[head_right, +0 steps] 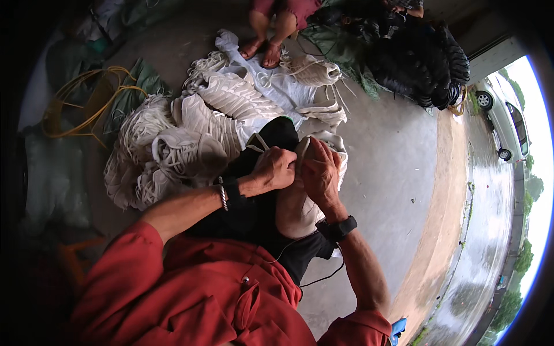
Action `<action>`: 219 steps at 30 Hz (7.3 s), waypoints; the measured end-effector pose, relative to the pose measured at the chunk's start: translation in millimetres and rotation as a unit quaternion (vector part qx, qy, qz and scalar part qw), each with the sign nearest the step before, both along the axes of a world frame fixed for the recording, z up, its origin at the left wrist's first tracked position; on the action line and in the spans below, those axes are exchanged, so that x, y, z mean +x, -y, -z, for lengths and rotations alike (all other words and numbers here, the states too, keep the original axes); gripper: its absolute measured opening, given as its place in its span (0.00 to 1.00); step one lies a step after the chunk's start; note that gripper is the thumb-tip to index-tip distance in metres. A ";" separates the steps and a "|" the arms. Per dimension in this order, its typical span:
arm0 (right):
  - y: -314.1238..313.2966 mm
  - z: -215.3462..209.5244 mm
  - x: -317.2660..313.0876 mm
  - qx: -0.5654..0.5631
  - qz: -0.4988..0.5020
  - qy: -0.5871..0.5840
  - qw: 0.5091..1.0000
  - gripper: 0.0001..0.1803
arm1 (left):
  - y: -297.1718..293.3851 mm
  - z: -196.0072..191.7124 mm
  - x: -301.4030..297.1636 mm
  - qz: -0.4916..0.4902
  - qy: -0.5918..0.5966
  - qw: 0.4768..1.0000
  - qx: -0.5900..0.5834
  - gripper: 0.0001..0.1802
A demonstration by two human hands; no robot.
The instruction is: Lacing a white sneaker while sitting on the floor.
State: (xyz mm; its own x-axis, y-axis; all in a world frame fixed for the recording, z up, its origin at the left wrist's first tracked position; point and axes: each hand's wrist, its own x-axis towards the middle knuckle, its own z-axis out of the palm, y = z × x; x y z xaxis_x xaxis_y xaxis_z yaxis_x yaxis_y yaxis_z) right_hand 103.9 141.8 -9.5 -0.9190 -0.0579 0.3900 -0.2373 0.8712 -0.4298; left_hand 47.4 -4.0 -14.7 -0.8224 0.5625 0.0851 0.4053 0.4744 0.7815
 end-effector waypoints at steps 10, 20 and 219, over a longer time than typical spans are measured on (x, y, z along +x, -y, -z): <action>-9.7 -5.8 18.7 -0.033 0.038 0.031 0.998 0.08 | 6.6 18.1 2.3 0.016 0.094 0.984 0.151 0.10; -33.2 -6.2 63.3 -0.155 0.122 0.072 0.978 0.10 | -21.5 14.5 20.0 0.143 0.231 0.941 0.201 0.13; 88.6 -48.8 -10.2 -0.039 -0.165 -0.084 0.982 0.09 | 86.5 3.0 8.6 0.268 0.487 0.829 0.058 0.10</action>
